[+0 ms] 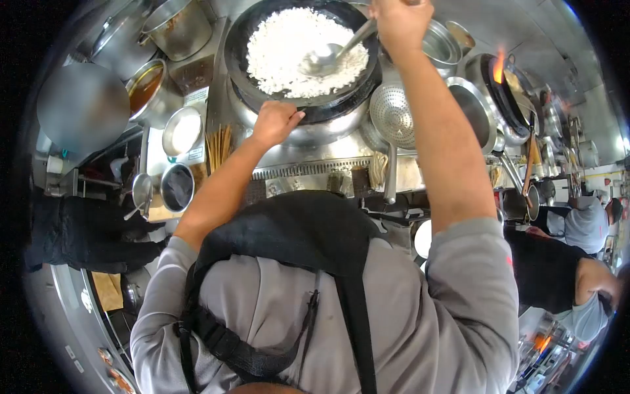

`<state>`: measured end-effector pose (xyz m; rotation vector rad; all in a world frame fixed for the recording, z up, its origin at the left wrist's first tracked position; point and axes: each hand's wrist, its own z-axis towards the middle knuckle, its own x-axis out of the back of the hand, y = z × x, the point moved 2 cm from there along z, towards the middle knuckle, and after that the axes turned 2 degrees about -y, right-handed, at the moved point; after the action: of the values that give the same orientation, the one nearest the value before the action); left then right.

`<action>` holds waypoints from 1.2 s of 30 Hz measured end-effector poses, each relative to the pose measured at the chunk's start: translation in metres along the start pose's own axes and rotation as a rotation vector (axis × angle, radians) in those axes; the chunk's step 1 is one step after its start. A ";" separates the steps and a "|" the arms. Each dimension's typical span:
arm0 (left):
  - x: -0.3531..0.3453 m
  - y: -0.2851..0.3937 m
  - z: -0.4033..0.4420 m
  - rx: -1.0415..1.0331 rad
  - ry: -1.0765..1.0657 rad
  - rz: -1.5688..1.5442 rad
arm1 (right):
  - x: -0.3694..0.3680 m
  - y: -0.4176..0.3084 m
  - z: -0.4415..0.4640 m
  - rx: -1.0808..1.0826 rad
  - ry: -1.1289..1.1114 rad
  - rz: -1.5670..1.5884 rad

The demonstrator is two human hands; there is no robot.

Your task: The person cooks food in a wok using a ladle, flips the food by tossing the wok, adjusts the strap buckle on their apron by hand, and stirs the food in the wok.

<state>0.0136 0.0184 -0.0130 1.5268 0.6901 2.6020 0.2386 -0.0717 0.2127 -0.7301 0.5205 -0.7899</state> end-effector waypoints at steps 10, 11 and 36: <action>-0.005 -0.004 0.010 0.043 -0.154 0.069 | 0.040 0.011 0.019 -0.107 0.194 0.255; -0.005 -0.003 0.011 0.068 -0.217 0.079 | 0.039 -0.001 0.023 -0.137 0.159 0.277; -0.001 0.076 -0.022 0.064 -0.134 0.202 | -0.048 -0.029 0.001 0.230 0.171 0.017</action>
<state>0.0094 -0.0578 0.0075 1.8613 0.6442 2.6053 0.1971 -0.0481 0.2420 -0.4480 0.5776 -0.8840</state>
